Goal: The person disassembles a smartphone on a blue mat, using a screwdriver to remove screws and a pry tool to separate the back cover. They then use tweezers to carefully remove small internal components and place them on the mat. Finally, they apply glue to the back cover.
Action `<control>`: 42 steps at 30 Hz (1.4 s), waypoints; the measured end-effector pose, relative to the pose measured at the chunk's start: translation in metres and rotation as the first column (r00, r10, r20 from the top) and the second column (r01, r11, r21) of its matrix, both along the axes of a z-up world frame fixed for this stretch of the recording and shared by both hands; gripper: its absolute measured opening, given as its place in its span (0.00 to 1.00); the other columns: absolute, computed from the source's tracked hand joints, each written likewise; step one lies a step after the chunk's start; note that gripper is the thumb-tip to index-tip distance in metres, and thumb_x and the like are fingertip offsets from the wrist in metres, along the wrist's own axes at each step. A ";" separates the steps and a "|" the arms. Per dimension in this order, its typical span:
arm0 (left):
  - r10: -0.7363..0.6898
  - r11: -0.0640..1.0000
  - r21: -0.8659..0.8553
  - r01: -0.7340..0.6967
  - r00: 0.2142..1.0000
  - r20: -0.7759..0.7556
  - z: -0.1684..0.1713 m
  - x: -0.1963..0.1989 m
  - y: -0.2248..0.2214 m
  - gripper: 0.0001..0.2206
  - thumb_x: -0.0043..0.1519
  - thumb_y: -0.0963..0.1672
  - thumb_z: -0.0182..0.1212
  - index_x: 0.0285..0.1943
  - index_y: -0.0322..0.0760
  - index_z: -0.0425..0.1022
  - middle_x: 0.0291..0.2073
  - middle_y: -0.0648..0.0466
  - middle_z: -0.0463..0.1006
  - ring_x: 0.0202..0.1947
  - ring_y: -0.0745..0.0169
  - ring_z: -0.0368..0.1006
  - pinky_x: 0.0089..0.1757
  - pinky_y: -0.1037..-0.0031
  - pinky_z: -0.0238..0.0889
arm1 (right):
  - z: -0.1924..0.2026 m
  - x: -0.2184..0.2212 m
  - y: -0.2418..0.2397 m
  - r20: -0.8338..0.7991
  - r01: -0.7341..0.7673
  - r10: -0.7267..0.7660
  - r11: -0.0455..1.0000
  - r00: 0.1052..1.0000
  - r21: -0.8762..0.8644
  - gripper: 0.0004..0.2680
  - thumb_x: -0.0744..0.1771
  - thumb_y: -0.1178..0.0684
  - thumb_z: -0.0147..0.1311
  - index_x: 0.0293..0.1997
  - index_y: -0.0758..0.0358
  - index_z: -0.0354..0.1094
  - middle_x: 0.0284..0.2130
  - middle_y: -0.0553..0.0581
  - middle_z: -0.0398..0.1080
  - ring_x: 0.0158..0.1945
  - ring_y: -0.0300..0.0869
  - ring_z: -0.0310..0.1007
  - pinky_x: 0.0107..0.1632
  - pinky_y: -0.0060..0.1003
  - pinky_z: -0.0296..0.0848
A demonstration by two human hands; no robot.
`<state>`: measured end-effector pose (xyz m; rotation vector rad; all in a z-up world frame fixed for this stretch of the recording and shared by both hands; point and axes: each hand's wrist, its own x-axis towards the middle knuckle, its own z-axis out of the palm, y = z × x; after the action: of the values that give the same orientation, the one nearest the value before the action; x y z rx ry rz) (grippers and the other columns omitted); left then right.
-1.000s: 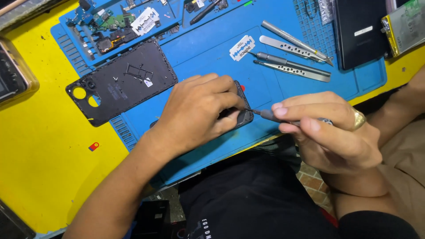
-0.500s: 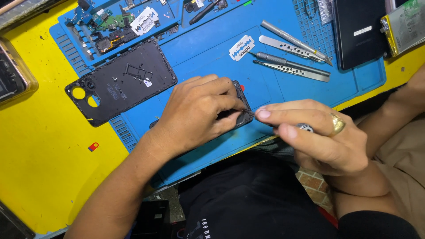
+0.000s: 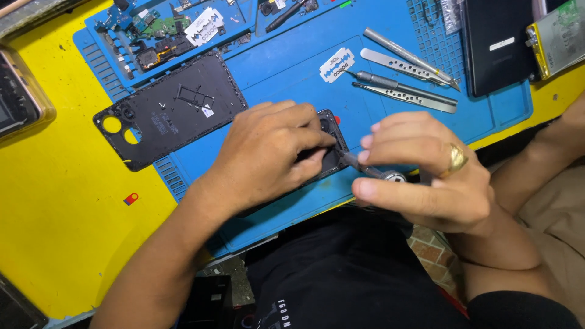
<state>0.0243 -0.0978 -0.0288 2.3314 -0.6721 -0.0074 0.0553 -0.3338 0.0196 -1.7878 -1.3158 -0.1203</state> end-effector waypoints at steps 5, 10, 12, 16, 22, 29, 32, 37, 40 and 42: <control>0.131 0.934 0.288 -0.212 0.952 0.276 0.023 -0.004 0.047 0.03 0.66 0.46 0.68 0.45 0.47 0.85 0.36 0.59 0.76 0.34 0.56 0.71 0.32 0.64 0.63 | -0.012 0.005 -0.004 0.013 -0.005 0.005 0.999 1.000 0.037 0.06 0.68 0.63 0.57 0.49 0.71 0.69 0.39 0.68 0.73 0.44 0.53 0.75 0.54 0.51 0.83; 0.230 0.785 0.430 -0.446 0.854 0.467 0.037 -0.023 0.110 0.04 0.68 0.43 0.77 0.46 0.43 0.87 0.37 0.55 0.74 0.35 0.48 0.70 0.33 0.59 0.63 | -0.012 0.005 -0.007 -0.018 0.005 -0.003 0.997 1.000 0.075 0.07 0.67 0.73 0.59 0.47 0.73 0.70 0.45 0.74 0.67 0.51 0.61 0.73 0.56 0.51 0.83; 0.296 0.773 0.408 -0.486 0.845 0.445 0.038 -0.031 0.126 0.05 0.65 0.41 0.80 0.44 0.40 0.87 0.36 0.55 0.75 0.36 0.50 0.71 0.34 0.61 0.63 | -0.012 0.005 -0.015 -0.073 -0.109 0.107 0.994 0.992 -0.016 0.14 0.67 0.79 0.37 0.57 0.78 0.61 0.48 0.79 0.72 0.53 0.65 0.80 0.63 0.64 0.83; 0.341 0.775 0.391 -0.496 0.850 0.403 0.038 -0.039 0.131 0.04 0.64 0.42 0.78 0.43 0.38 0.87 0.34 0.54 0.75 0.34 0.51 0.70 0.33 0.60 0.62 | -0.017 0.007 -0.022 0.056 0.036 -0.032 0.997 0.998 -0.074 0.14 0.69 0.64 0.72 0.56 0.64 0.69 0.43 0.63 0.68 0.47 0.51 0.70 0.61 0.57 0.82; 0.402 0.758 0.429 -0.492 0.870 0.287 0.035 -0.040 0.125 0.04 0.62 0.44 0.75 0.42 0.41 0.86 0.33 0.58 0.77 0.34 0.56 0.72 0.32 0.62 0.65 | -0.023 0.007 -0.021 -0.006 -0.030 0.029 0.997 1.000 -0.075 0.13 0.70 0.77 0.48 0.57 0.70 0.65 0.44 0.64 0.75 0.50 0.58 0.79 0.59 0.55 0.80; 0.372 0.718 0.496 -0.489 0.871 0.320 0.025 -0.036 0.122 0.06 0.63 0.47 0.73 0.42 0.43 0.86 0.33 0.57 0.74 0.35 0.53 0.72 0.34 0.59 0.66 | -0.026 0.002 -0.016 -0.011 0.027 -0.027 0.998 1.000 -0.050 0.11 0.69 0.72 0.59 0.56 0.74 0.65 0.42 0.68 0.71 0.47 0.59 0.73 0.57 0.54 0.82; 0.354 0.684 0.528 -0.503 0.862 0.363 0.020 -0.035 0.119 0.05 0.63 0.47 0.72 0.40 0.45 0.85 0.33 0.57 0.74 0.35 0.53 0.71 0.33 0.60 0.66 | -0.020 0.003 -0.013 -0.003 0.026 -0.026 0.999 1.000 -0.045 0.10 0.68 0.71 0.59 0.55 0.71 0.68 0.42 0.68 0.69 0.48 0.58 0.72 0.58 0.54 0.81; 0.290 0.578 0.617 -0.534 0.841 0.456 0.017 -0.032 0.113 0.03 0.63 0.45 0.68 0.36 0.47 0.82 0.32 0.59 0.73 0.35 0.57 0.70 0.31 0.66 0.63 | -0.024 -0.004 -0.011 -0.044 0.008 -0.008 1.000 0.999 0.003 0.11 0.68 0.76 0.49 0.49 0.68 0.71 0.44 0.65 0.71 0.48 0.52 0.77 0.56 0.50 0.82; 0.266 0.524 0.653 -0.547 0.833 0.485 0.014 -0.029 0.112 0.02 0.58 0.45 0.64 0.34 0.47 0.77 0.33 0.57 0.72 0.34 0.54 0.69 0.32 0.66 0.60 | -0.020 -0.002 -0.010 -0.017 0.015 -0.016 0.999 1.000 -0.036 0.07 0.69 0.68 0.56 0.50 0.65 0.71 0.45 0.64 0.71 0.47 0.52 0.75 0.56 0.54 0.82; 0.298 0.597 0.631 -0.496 0.867 0.400 0.017 -0.029 0.114 0.02 0.61 0.43 0.65 0.36 0.42 0.79 0.32 0.55 0.72 0.33 0.54 0.70 0.32 0.64 0.64 | -0.018 -0.002 -0.010 -0.029 -0.010 0.009 0.999 1.000 -0.040 0.09 0.69 0.70 0.52 0.52 0.67 0.70 0.47 0.67 0.71 0.49 0.57 0.74 0.59 0.55 0.81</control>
<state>-0.0048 0.0161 -0.0116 3.2658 -0.2342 0.2967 0.0535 -0.3438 0.0015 -1.8108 -1.3140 -0.0627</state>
